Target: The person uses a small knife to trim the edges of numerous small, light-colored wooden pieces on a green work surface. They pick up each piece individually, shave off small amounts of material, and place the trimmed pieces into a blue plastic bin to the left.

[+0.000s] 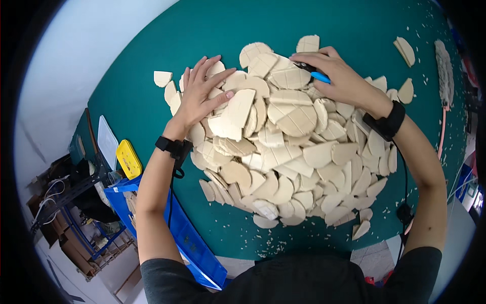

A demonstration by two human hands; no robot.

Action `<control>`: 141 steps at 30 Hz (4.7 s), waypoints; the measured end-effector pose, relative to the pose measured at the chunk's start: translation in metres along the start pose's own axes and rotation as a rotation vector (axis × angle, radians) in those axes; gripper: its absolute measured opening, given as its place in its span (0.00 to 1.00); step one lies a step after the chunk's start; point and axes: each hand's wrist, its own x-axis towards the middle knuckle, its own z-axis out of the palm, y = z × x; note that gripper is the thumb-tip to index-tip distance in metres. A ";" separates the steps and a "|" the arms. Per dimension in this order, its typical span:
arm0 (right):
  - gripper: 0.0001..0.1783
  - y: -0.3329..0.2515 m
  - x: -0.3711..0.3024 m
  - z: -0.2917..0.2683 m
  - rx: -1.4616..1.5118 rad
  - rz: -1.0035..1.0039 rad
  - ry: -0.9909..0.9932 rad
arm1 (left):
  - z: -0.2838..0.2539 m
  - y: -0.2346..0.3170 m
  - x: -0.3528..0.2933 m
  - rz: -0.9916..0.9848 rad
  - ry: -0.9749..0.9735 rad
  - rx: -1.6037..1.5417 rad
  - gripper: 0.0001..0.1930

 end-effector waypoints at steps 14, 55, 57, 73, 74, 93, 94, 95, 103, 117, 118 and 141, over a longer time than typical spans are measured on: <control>0.31 -0.089 -0.106 0.050 -0.090 -0.109 0.049 | 0.025 0.105 -0.130 -0.103 -0.106 0.024 0.35; 0.14 -0.320 -0.330 0.138 0.940 0.337 0.395 | 0.059 0.341 -0.373 -0.371 0.304 -1.538 0.15; 0.13 -0.341 -0.325 0.142 1.048 0.279 0.253 | 0.034 0.331 -0.401 -0.370 0.437 -1.488 0.15; 0.12 -0.448 -0.301 0.204 0.659 0.228 0.026 | -0.002 0.266 -0.522 -0.281 0.651 -1.141 0.14; 0.12 -0.450 -0.300 0.206 0.638 0.229 0.030 | -0.002 0.264 -0.524 -0.278 0.655 -1.123 0.14; 0.13 -0.441 -0.291 0.203 0.383 0.175 0.035 | 0.000 0.260 -0.518 -0.300 0.656 -1.007 0.13; 0.13 -0.439 -0.291 0.202 0.389 0.165 0.036 | 0.000 0.261 -0.516 -0.305 0.650 -1.001 0.13; 0.13 -0.436 -0.291 0.202 0.396 0.155 0.037 | -0.001 0.262 -0.515 -0.311 0.644 -0.994 0.13; 0.13 -0.427 -0.290 0.185 0.421 0.263 -0.025 | -0.001 0.270 -0.499 -0.336 0.616 -1.067 0.14; 0.12 -0.394 -0.291 0.162 0.751 0.301 0.063 | 0.009 0.242 -0.514 -0.493 0.861 -1.221 0.13; 0.12 -0.389 -0.294 0.160 0.750 0.310 0.082 | 0.007 0.223 -0.528 -0.548 0.976 -1.163 0.13; 0.14 -0.355 -0.312 0.179 0.780 0.474 0.126 | 0.086 0.249 -0.426 -0.334 0.472 -1.093 0.07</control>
